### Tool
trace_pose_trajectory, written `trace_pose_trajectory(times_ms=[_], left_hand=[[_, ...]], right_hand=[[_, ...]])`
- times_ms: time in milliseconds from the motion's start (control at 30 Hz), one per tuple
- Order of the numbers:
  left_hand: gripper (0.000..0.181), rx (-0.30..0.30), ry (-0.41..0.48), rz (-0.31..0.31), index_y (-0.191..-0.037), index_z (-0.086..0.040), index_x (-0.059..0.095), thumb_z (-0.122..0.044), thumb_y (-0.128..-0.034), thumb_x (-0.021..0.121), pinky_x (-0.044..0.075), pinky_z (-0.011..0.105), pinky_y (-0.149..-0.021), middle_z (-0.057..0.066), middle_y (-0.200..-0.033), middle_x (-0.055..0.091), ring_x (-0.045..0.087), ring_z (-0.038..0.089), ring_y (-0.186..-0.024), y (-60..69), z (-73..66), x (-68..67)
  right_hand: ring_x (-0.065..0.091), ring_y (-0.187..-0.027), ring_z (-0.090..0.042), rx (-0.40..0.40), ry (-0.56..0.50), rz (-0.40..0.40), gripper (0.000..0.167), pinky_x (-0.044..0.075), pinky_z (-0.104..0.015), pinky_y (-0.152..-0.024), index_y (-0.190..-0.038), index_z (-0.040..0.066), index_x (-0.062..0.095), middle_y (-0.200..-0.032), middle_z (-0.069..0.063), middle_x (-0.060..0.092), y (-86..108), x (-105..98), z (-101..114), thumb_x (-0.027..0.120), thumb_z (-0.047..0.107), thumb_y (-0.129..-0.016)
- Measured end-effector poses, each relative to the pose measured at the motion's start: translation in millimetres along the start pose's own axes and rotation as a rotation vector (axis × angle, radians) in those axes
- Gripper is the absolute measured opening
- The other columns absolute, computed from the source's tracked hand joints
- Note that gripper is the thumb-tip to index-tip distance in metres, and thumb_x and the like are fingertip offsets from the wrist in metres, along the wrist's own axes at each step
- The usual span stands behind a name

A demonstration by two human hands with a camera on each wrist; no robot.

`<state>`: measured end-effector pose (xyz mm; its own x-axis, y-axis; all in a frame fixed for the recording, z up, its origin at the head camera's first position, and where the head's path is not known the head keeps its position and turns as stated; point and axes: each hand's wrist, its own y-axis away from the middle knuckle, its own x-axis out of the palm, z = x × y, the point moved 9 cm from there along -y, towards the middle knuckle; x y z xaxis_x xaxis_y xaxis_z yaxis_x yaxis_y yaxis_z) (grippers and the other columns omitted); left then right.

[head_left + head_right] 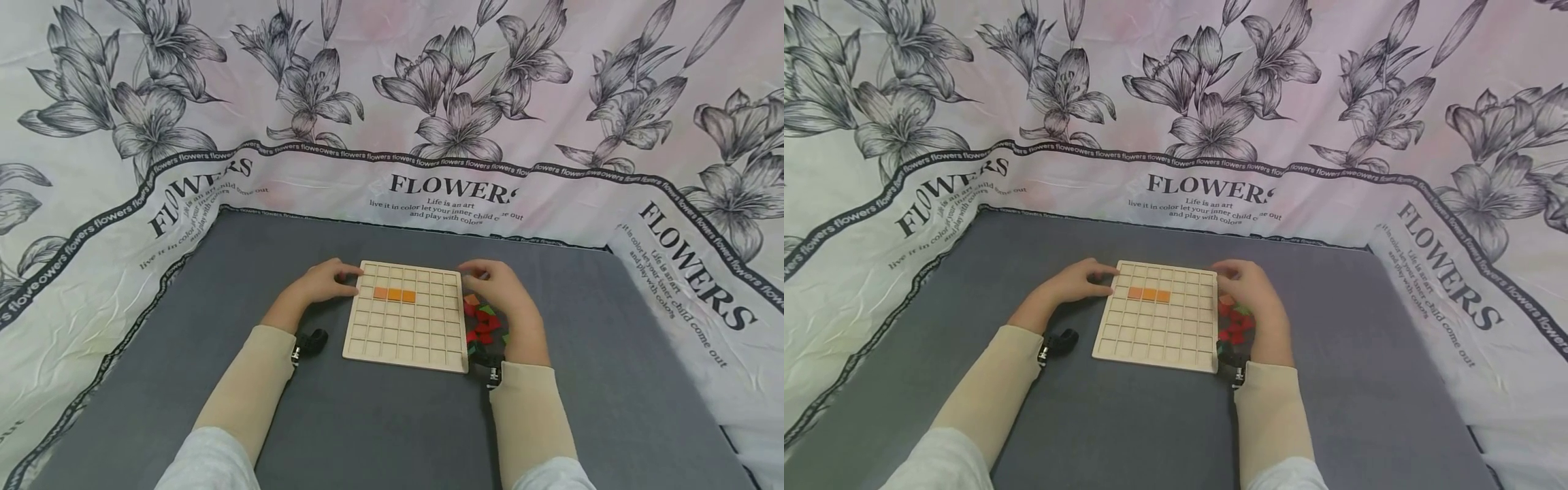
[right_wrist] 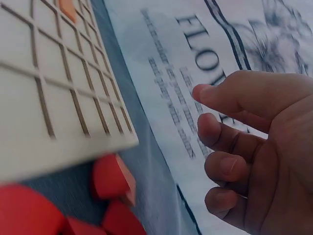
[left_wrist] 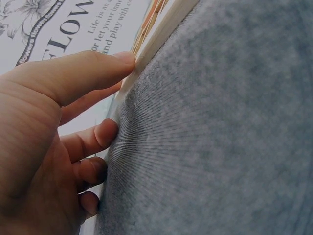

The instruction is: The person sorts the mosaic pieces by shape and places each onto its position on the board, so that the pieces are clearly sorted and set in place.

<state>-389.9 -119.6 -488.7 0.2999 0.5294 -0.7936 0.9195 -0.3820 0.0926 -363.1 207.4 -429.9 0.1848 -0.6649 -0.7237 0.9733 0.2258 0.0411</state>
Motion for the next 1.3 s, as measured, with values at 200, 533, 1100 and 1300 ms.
trace_pose_trajectory(times_ms=[200,533,1100,1300], left_hand=[[0.052,0.003,-0.007,-0.001,-0.142,-0.02,0.065,-0.033,-0.0935,0.078,0.033,0.04,-0.075,0.006,-0.097,0.048,0.042,0.022,-0.085,1.7,-1.4,-2.3],[0.052,-0.02,0.001,0.015,-0.141,-0.02,0.065,-0.034,-0.0926,0.079,0.036,0.042,-0.077,0.006,-0.099,0.049,0.045,0.023,-0.089,1.8,0.8,4.5],[0.051,-0.008,0.003,-0.006,-0.141,-0.021,0.066,-0.034,-0.0937,0.077,0.033,0.04,-0.074,0.006,-0.099,0.049,0.043,0.023,-0.085,1.6,-0.5,-1.4],[0.05,0.002,0.012,-0.011,-0.141,-0.02,0.066,-0.033,-0.0933,0.078,0.033,0.04,-0.074,0.006,-0.099,0.048,0.043,0.023,-0.085,1.6,0.2,-0.8]], right_hand=[[0.051,-0.087,-0.027,0.041,-0.011,0.005,0.042,0.041,-0.041,-0.073,-0.14,0.003,0.062,-0.101,-0.011,0.058,2.6,-8.0,-34.4,0.066,0.019,-0.101],[0.049,-0.074,-0.022,0.109,-0.032,0.144,0.039,0.041,-0.035,-0.066,-0.136,0.004,0.067,-0.086,-0.009,0.057,3.7,13.9,-68.5,0.07,0.014,-0.098],[0.053,-0.088,-0.025,0.117,-0.007,0.102,0.027,0.044,-0.038,-0.075,-0.121,0.002,0.072,-0.094,-0.008,0.06,0.1,5.1,-65.2,0.068,0.017,-0.099],[0.051,-0.093,-0.028,0.145,0.0,0.146,0.036,0.042,-0.04,-0.078,-0.123,0.002,0.068,-0.101,-0.011,0.056,4.1,9.2,-60.9,0.074,0.021,-0.093]])
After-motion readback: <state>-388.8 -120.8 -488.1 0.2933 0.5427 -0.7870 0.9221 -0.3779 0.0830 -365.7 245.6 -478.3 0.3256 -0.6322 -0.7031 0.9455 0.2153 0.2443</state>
